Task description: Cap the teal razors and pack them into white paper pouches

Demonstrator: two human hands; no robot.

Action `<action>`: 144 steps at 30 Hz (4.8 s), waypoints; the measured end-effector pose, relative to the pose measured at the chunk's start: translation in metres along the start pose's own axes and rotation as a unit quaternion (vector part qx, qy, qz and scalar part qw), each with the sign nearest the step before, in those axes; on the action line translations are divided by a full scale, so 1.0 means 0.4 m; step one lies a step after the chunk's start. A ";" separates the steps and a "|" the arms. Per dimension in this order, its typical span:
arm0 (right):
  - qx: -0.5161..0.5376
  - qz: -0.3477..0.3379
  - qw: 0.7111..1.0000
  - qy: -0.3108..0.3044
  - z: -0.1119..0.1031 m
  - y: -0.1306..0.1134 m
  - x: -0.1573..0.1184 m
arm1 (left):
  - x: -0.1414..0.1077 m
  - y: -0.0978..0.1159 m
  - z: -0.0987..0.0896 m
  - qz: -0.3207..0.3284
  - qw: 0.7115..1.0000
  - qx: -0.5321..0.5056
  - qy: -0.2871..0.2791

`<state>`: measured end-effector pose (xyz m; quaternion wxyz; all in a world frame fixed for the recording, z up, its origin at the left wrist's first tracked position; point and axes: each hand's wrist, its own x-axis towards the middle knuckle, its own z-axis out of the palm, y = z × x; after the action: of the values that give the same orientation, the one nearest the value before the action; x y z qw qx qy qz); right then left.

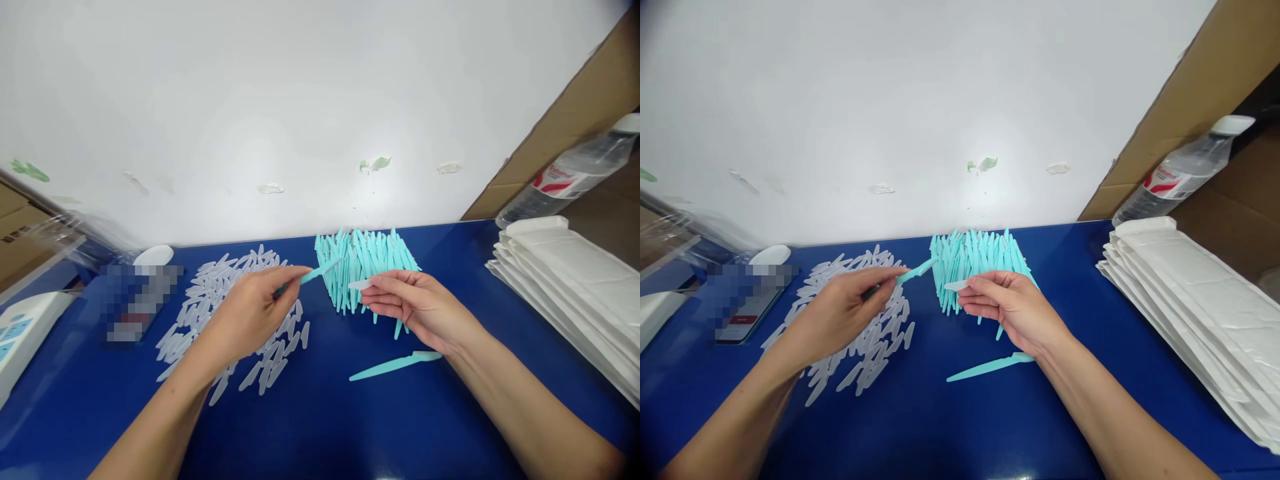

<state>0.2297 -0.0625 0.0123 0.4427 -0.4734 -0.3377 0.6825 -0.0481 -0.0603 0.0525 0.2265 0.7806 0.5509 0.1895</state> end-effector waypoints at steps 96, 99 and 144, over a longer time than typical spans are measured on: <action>-0.483 -0.129 0.862 -0.089 -0.003 -0.007 -0.064 | -0.288 -0.023 0.199 0.101 0.960 0.155 0.212; -0.572 -0.172 0.782 -0.178 0.076 0.029 -0.060 | -0.324 -0.075 0.183 0.068 0.949 0.208 0.226; -0.301 -0.010 0.937 -0.179 0.090 0.010 0.008 | -0.072 -0.114 -0.046 0.065 0.995 -0.073 -0.008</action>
<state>0.1942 -0.0627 0.0194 0.2181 -0.4512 -0.6056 0.6181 -0.1027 -0.0716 0.0409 0.2739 0.7979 0.4816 0.2374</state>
